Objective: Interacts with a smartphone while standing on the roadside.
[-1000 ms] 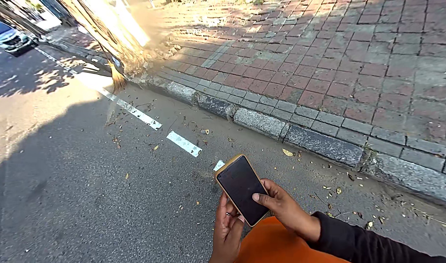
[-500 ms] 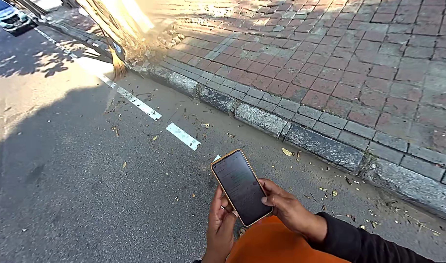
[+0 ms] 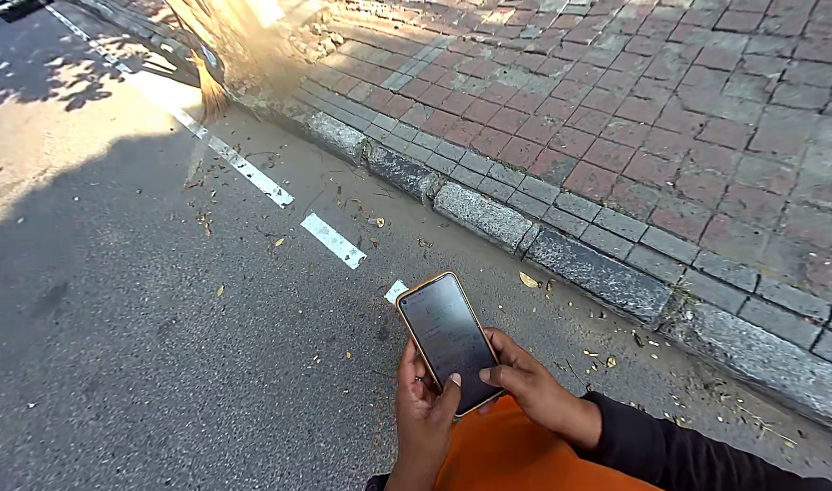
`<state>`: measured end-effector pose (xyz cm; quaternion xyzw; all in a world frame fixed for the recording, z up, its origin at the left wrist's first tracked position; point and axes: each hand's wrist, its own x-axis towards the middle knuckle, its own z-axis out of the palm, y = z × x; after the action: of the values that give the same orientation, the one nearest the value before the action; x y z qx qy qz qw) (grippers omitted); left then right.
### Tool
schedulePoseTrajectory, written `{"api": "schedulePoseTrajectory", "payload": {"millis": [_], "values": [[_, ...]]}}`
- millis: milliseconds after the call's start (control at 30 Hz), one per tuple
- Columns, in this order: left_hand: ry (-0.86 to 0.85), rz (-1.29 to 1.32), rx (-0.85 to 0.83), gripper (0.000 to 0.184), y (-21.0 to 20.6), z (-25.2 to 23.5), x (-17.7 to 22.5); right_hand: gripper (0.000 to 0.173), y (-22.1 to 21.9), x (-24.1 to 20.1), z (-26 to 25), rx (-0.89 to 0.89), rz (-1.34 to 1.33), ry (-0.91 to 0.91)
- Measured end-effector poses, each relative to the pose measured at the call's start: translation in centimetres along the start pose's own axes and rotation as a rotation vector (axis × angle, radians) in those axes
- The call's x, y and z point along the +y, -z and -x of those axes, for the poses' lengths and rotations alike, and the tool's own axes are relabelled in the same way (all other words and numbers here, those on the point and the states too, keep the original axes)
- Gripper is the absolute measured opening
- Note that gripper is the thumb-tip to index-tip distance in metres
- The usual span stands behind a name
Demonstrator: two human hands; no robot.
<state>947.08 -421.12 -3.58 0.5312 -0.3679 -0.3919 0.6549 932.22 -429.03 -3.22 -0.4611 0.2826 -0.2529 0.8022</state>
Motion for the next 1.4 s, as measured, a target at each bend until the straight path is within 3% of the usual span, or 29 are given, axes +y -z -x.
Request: {"api": "schedulePoseTrajectory", "payload": {"millis": [267,467,933,1400], "values": [[-0.019,-0.025,0.062,0.079,-2.5,-0.9,-0.8,0.027,1.5,-1.3,-0.1,0.054,0.051,-0.053],[-0.011,0.14,-0.108,0.077,-1.8,-1.3,-1.6,0.038,3.4,-1.7,0.1,-0.012,0.002,-0.036],[-0.026,0.14,-0.077,0.067,-2.3,-0.9,-1.6,0.045,4.7,-1.3,0.4,-0.061,-0.13,-0.013],[-0.038,0.165,-0.151,0.068,-2.3,-0.2,-1.6,0.044,4.7,-0.9,1.6,-0.051,-0.085,0.048]]}}
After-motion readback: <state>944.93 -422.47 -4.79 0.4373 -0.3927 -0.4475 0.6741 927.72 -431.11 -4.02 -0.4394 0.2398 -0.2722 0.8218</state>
